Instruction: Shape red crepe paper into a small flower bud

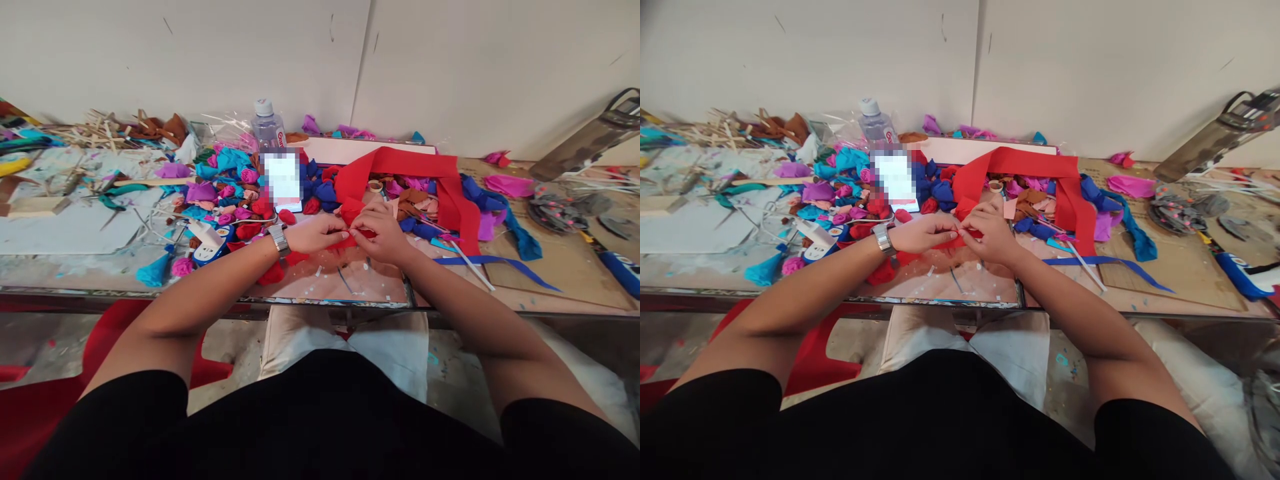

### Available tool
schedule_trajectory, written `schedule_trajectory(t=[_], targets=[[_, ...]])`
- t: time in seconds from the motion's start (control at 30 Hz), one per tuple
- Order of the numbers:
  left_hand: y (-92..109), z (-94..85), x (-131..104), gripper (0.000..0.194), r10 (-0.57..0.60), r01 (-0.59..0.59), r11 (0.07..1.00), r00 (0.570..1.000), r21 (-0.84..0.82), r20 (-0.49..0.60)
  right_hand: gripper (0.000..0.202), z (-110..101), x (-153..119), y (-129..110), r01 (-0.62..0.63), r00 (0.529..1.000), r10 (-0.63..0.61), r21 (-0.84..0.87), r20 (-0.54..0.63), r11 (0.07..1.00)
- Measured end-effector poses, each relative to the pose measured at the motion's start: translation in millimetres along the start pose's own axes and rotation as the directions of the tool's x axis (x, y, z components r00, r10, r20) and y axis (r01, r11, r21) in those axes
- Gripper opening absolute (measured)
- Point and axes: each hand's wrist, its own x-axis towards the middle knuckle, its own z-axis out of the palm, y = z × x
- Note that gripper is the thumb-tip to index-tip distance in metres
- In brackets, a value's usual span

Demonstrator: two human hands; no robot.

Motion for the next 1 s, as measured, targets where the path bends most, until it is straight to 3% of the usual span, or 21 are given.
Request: schedule_trajectory(t=[0.5, 1.0], targets=[[-0.9, -4.4, -0.6, 0.023, -0.054, 0.054, 0.998, 0.998, -0.012, 0.010, 0.015, -1.8, -1.1, 5.4, -0.067, 0.996, 0.066, -0.003, -0.057, 0.998], [-1.8, -0.4, 0.8, 0.027, 0.000, 0.000, 1.000, 1.000, -0.026, -0.004, 0.027, -2.4, 0.2, 1.6, -0.001, 0.999, 0.002, -0.012, 0.047, 1.000]])
